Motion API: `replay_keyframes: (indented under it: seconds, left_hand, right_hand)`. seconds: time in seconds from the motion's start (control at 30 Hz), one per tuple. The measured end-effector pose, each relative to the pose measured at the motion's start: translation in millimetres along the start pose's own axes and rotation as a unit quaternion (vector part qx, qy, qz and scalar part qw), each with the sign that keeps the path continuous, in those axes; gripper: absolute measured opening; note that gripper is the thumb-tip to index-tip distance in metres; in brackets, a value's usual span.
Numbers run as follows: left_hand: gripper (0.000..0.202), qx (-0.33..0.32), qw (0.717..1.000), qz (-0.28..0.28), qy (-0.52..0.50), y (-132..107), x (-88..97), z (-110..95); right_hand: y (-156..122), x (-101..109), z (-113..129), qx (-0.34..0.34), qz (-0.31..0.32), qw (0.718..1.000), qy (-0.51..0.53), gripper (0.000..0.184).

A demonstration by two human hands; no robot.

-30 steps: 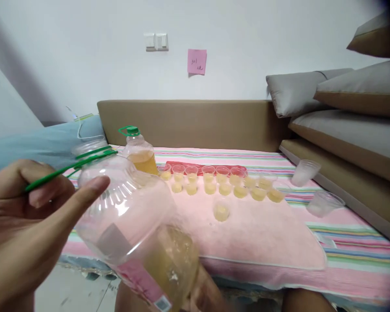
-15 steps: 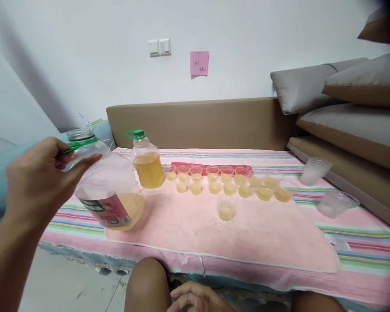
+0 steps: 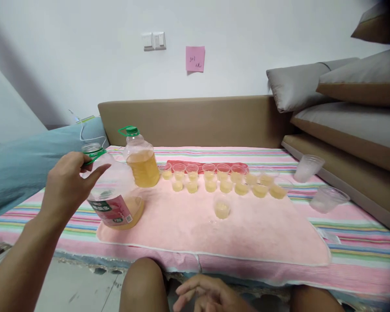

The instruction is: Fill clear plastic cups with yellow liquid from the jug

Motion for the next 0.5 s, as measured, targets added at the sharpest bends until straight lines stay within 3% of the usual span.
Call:
replay_keyframes:
  seconds: [0.1,0.2,0.27,0.37,0.43,0.5]
  left_hand:
    - [0.043,-0.001,1.0,-0.02,0.002,1,3.2,6]
    - [0.044,0.026,1.0,-0.008,-0.006,1,3.1,17]
    - [0.045,0.042,0.999,0.0,-0.012,-1,3.7,22]
    - [0.046,0.042,0.999,0.001,-0.014,-4,5.6,24]
    - [0.046,0.032,0.999,0.002,-0.01,-5,5.3,24]
    - [0.045,0.023,1.0,-0.007,0.0,-5,5.7,24]
  right_hand:
    - [-4,4,58,-0.013,-0.026,0.998,-0.058,0.057]
    - [-8,33,117,-0.064,-0.118,0.975,-0.177,0.05]
    - [-13,64,153,-0.095,-0.208,0.922,-0.313,0.05]
    - [-22,103,192,-0.068,-0.326,0.803,-0.494,0.048]
    - [-26,119,197,-0.043,-0.362,0.752,-0.549,0.053]
    - [-29,126,189,-0.031,-0.369,0.72,-0.587,0.058]
Point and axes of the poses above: each hand's wrist, its own y-axis towards the middle knuckle, its own x-axis out of the back of the hand, z = x × y, the point moved 6 cm from there along y, towards the middle knuckle, and after that the axes turned 9 degrees about z, right-handed, at the moved point
